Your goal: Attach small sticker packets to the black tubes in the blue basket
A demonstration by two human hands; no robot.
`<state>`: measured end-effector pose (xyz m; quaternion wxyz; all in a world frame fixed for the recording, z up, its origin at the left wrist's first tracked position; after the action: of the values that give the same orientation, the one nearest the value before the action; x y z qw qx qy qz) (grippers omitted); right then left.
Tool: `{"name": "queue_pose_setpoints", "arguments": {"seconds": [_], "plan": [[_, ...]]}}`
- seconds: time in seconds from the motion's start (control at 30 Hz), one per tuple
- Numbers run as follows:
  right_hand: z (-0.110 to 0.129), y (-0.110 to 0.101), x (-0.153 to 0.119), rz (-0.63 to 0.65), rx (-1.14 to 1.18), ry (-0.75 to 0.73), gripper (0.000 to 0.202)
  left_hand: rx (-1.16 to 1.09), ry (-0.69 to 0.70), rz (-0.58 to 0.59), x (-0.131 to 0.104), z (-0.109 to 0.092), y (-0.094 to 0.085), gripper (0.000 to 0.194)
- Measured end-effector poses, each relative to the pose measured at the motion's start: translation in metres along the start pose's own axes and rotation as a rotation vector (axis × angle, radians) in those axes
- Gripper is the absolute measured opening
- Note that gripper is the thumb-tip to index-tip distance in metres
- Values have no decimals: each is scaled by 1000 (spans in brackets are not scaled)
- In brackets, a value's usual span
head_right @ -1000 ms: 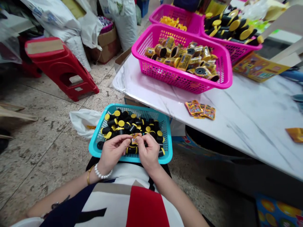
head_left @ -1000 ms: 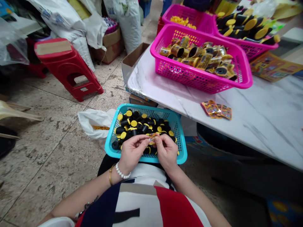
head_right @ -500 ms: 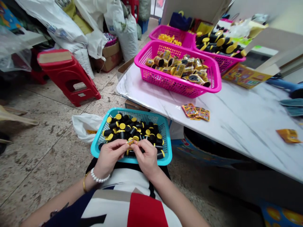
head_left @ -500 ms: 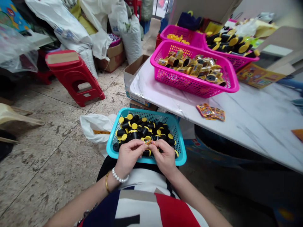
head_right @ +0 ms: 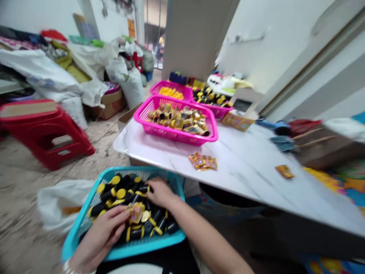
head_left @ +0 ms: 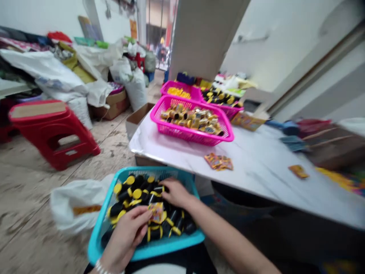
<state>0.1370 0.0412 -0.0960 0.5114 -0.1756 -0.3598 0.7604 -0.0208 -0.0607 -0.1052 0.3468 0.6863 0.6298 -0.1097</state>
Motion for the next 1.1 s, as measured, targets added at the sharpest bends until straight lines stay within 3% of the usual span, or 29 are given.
{"name": "queue_pose_setpoints", "arguments": {"seconds": [0.07,0.13,0.23,0.3,0.43,0.57,0.87,1.1], "plan": [[-2,-6,-6,-73,48,56,33,-27,14,4,10,-2,-1,30],[-2,-14,-21,-119,329,189,32,-67,47,-18,13,-8,-1,31],[11,-23,-47,-63,838,329,32,-117,102,-26,10,-18,4,31],[22,-28,-58,3,974,327,33,-151,102,12,10,-19,8,31],[32,-29,-67,65,934,377,30,-218,32,59,12,-11,10,31],[37,-30,-67,23,857,426,31,-242,56,86,12,-11,14,28],[36,-25,-62,59,805,405,38,-407,-30,129,16,-9,15,19],[40,-22,-60,126,660,327,36,-336,13,111,15,-4,14,22]]}}
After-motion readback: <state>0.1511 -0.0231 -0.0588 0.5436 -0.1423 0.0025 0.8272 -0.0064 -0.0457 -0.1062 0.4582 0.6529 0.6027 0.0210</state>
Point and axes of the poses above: each hand's wrist, its own x-axis towards the middle knuckle, its own y-axis out of the palm, z = x × y, the point moved 5 cm from there along x, towards the middle knuckle, and after that the axes turned 1 degree about y, right-handed, at the moved point
